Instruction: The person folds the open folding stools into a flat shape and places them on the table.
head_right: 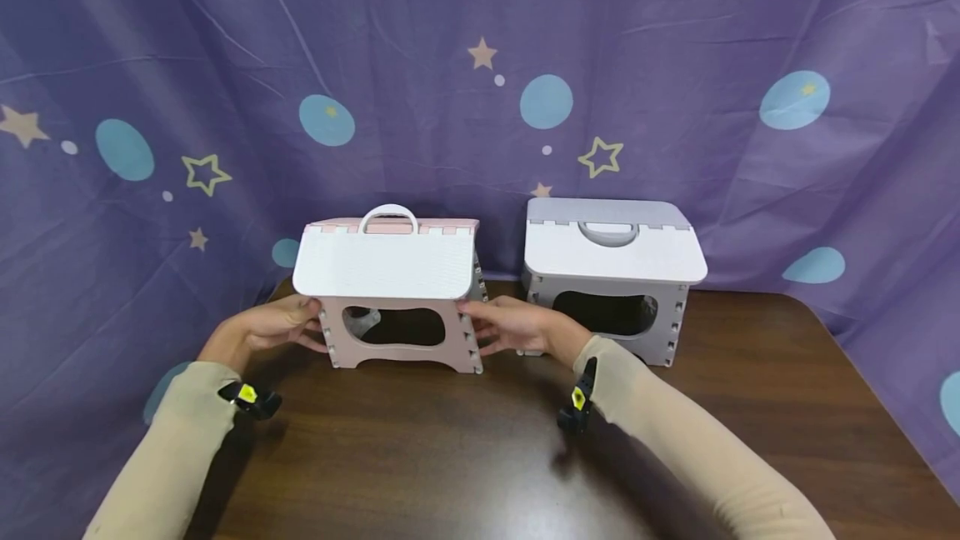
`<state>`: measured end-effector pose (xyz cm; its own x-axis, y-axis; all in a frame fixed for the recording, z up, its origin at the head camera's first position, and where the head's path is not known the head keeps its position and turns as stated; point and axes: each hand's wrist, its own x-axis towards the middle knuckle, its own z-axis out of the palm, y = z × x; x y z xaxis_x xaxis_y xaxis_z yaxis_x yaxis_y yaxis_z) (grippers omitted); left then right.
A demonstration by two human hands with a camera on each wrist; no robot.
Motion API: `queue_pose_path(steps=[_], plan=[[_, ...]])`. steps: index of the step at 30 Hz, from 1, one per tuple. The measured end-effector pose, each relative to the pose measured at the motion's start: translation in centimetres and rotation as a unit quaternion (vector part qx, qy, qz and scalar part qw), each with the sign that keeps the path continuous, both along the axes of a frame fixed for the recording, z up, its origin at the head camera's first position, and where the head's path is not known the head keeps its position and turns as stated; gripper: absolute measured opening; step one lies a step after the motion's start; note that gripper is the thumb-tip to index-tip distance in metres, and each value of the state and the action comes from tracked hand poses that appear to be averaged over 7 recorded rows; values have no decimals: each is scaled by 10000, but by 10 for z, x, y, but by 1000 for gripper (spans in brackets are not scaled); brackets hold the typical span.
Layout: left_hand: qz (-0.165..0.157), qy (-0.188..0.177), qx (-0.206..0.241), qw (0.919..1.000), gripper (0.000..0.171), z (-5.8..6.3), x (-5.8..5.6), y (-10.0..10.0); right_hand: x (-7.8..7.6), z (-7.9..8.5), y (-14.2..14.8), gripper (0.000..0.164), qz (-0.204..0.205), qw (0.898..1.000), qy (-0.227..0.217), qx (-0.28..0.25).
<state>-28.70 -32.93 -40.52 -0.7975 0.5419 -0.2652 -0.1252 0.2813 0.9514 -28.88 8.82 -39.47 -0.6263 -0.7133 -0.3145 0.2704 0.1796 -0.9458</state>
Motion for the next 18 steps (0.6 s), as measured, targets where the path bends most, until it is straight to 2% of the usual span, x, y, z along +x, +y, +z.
queue_pose_path(steps=[9, 18], plan=[[-25, 3, -21, 10000, 98, -2, -1, -1, 0, -3, -1, 69, -123, 9998, -144, -27], [-83, 59, -51, 9999, 101, -1, -2, -1, -2, -2, -1, 66, 8, 10000, -82, 6]])
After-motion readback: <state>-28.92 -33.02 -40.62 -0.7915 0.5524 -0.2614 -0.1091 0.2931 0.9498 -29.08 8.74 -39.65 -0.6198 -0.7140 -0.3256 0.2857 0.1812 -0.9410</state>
